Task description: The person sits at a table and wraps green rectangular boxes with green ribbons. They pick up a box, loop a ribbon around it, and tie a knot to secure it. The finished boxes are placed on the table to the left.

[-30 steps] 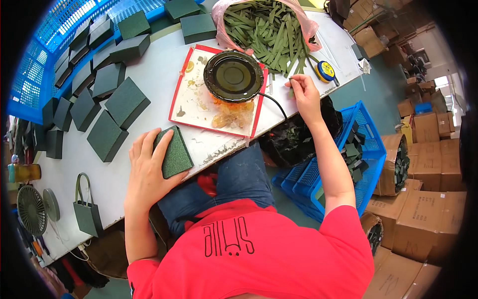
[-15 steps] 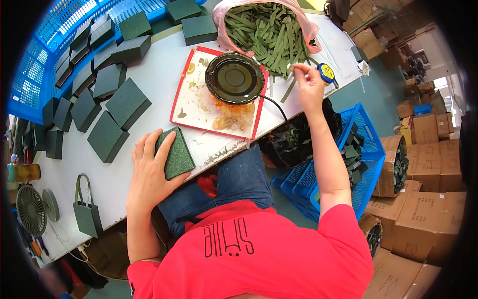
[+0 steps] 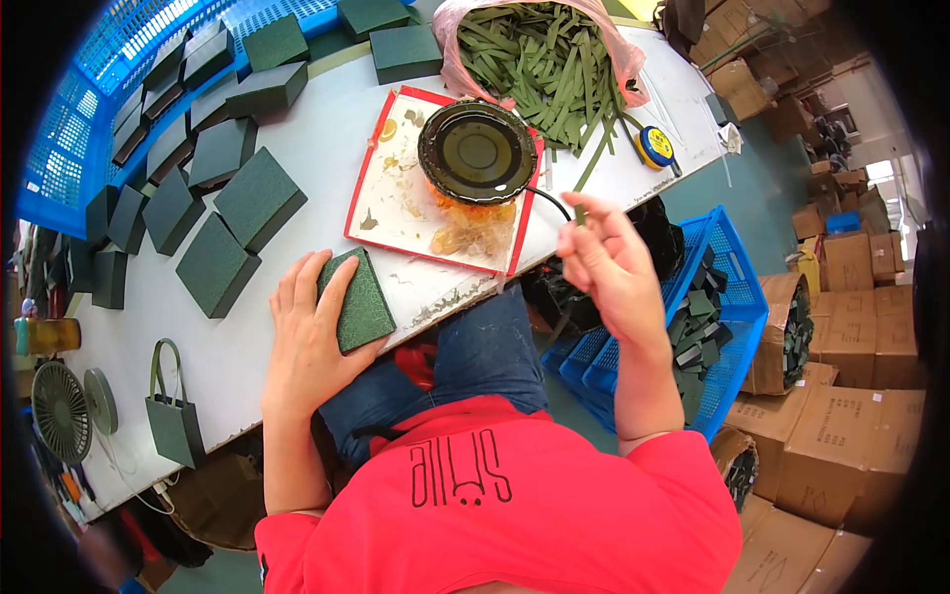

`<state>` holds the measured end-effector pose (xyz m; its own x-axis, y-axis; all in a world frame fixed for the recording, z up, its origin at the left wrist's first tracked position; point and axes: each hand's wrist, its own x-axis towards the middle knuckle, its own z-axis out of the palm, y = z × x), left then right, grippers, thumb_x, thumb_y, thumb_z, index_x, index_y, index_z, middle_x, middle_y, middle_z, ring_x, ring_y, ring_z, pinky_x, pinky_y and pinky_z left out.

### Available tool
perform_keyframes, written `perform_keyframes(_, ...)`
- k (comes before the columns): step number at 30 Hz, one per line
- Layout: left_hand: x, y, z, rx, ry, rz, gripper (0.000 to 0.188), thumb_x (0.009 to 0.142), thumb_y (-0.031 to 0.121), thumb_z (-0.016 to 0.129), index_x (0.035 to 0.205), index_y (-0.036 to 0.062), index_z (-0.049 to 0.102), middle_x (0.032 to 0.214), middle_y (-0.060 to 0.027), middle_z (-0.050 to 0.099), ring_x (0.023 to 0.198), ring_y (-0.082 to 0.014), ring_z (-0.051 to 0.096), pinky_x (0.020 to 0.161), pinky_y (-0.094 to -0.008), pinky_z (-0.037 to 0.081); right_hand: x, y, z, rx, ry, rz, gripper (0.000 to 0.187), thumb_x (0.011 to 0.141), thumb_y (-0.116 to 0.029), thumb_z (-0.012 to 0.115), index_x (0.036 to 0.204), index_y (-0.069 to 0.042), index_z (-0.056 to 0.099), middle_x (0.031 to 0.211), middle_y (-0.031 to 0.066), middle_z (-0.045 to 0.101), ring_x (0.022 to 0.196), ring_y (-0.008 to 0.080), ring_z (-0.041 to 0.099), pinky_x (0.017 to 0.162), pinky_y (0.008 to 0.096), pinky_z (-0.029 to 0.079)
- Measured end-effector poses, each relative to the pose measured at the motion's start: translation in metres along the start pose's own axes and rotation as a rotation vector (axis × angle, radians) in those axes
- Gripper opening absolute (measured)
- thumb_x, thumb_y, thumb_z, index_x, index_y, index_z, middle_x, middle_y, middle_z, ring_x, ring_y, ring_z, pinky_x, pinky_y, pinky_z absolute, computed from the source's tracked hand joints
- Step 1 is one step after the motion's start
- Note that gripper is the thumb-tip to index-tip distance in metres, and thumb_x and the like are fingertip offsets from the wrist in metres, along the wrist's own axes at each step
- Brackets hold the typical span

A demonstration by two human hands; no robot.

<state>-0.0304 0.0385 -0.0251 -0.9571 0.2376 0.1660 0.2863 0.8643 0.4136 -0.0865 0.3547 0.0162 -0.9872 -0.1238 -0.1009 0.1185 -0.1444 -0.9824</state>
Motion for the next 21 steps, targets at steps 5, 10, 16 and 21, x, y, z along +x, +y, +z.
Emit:
perform_keyframes(5,-0.002,-0.002,0.002,0.01,0.019,0.001,0.084,0.066,0.026,0.085,0.139,0.0062,0.051,0.144,-0.017,0.042,0.135,-0.0383,0.039,0.11,-0.0498,0.032,0.011,0.021,0.007,0.035,0.017,0.128,0.025,0.101,-0.011,0.06,0.12,0.005,0.057,0.089,0.0101,0.069,0.061,0.0094,0.06,0.057,0.0206,0.048)
perform_keyframes(10,-0.003,-0.003,0.003,0.001,0.031,0.004,0.084,0.066,0.026,0.086,0.14,0.0072,0.051,0.144,-0.0166,0.042,0.134,-0.0379,0.039,0.109,-0.0494,0.032,0.03,0.037,0.01,0.146,0.036,0.141,0.021,0.1,-0.02,0.064,0.102,0.0,0.062,0.077,0.003,0.065,0.05,0.0013,0.041,0.046,0.0186,0.029)
perform_keyframes(16,-0.004,-0.004,0.005,-0.004,0.04,0.006,0.084,0.065,0.026,0.086,0.14,0.0076,0.051,0.144,-0.0162,0.042,0.134,-0.0376,0.04,0.108,-0.0491,0.032,0.037,0.041,0.019,0.128,0.033,0.139,0.02,0.1,-0.021,0.063,0.093,-0.002,0.064,0.07,-0.0004,0.061,0.049,0.0014,0.035,0.045,0.0198,0.024)
perform_keyframes(21,-0.004,-0.005,0.004,-0.01,0.04,0.003,0.085,0.064,0.025,0.086,0.139,0.0076,0.052,0.145,-0.0162,0.043,0.134,-0.0375,0.04,0.109,-0.0488,0.032,0.043,0.045,0.025,0.107,0.087,0.14,0.019,0.097,-0.021,0.067,0.089,-0.004,0.065,0.064,-0.002,0.058,0.048,0.0014,0.034,0.044,0.0199,0.024)
